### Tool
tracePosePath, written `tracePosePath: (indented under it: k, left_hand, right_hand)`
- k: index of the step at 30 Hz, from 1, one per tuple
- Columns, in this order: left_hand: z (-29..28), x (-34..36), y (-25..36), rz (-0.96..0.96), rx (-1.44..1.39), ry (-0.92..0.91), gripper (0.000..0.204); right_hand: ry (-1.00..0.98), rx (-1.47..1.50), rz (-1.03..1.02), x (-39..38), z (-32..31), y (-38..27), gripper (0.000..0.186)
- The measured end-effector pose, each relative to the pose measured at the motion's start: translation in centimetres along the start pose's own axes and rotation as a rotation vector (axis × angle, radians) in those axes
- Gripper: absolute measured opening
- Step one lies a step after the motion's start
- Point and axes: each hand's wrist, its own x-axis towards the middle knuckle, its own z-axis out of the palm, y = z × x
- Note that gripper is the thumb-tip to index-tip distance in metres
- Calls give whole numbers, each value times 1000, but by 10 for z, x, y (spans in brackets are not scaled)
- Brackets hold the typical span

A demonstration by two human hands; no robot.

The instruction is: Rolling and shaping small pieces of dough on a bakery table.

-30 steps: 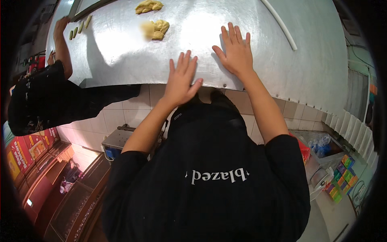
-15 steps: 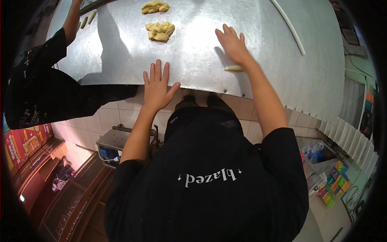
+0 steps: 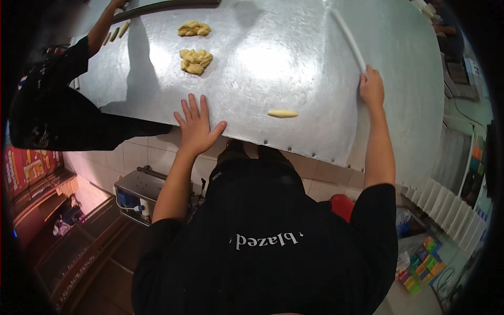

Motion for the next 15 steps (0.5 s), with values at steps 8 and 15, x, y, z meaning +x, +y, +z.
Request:
tracePosePath:
  k: [8,15]
  left_hand:
    - [-3,-5,9,-48,-27,-36,101]
    - [-5,4,10,-50,-29,-35,102]
  right_hand:
    - [-39,313,-586,-11,-18,-160,27]
    - [252,377,-662,8,-4,-220,30]
